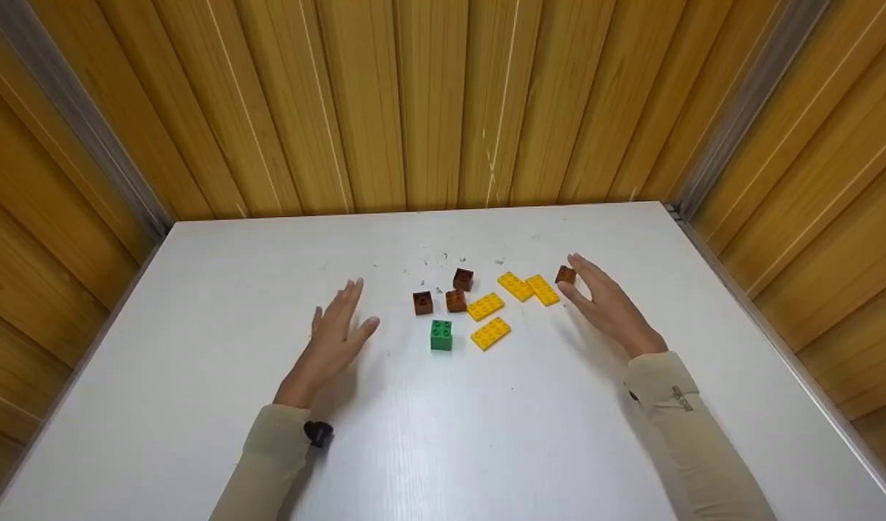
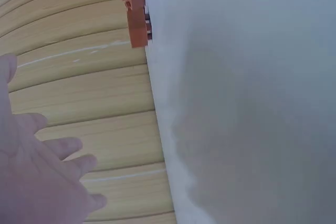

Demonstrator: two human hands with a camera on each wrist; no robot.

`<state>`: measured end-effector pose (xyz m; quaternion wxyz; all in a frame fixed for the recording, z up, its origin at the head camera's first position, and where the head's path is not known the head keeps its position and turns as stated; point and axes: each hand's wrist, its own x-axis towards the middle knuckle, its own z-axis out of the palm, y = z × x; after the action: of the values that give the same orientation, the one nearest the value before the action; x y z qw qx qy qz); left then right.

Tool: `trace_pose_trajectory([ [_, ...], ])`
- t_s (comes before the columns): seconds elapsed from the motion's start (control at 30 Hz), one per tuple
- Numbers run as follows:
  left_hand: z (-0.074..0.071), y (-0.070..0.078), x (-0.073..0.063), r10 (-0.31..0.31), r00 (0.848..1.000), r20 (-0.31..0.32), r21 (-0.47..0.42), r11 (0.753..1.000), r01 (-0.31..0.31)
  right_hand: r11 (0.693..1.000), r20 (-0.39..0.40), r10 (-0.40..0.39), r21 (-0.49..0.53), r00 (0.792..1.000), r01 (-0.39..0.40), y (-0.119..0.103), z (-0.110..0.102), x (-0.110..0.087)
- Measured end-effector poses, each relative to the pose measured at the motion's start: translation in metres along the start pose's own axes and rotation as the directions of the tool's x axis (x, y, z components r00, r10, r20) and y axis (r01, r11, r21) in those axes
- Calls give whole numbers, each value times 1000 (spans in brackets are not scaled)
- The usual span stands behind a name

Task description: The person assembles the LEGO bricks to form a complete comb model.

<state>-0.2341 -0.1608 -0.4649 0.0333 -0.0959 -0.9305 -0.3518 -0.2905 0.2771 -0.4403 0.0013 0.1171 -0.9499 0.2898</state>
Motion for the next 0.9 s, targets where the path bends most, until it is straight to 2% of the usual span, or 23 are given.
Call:
trace_pose_trajectory([
  [0.1, 5, 1, 0, 12, 999, 51, -100, 995, -7, 999, 64, -23, 46, 998, 20, 4, 2, 3],
  [0.2, 10, 3, -1, 9, 995, 104, -188, 982, 11, 996, 106, -44, 88, 993, 35, 7, 4, 7],
  [0.33, 17, 6, -1, 28, 987, 157, -273, 962, 16, 987, 116, -83, 144, 990, 66, 9, 5, 10],
  [0.47, 23, 9, 2, 59, 978, 200, -317, 949, 8, 983, 122, -91, 168, 988, 70, 10, 4, 13],
  [0.63, 32, 11, 8, 100, 955, 278, -335, 942, -1, 982, 130, -70, 181, 989, 46, 12, 4, 17],
  [0.8, 43, 13, 16, 147, 926, 348, -389, 921, 0, 973, 82, -131, 200, 988, 112, 18, 4, 23],
  [0.9, 50, 13, 20, 159, 915, 370, -415, 910, 9, 969, 65, -142, 215, 988, 125, 22, 4, 26],
])
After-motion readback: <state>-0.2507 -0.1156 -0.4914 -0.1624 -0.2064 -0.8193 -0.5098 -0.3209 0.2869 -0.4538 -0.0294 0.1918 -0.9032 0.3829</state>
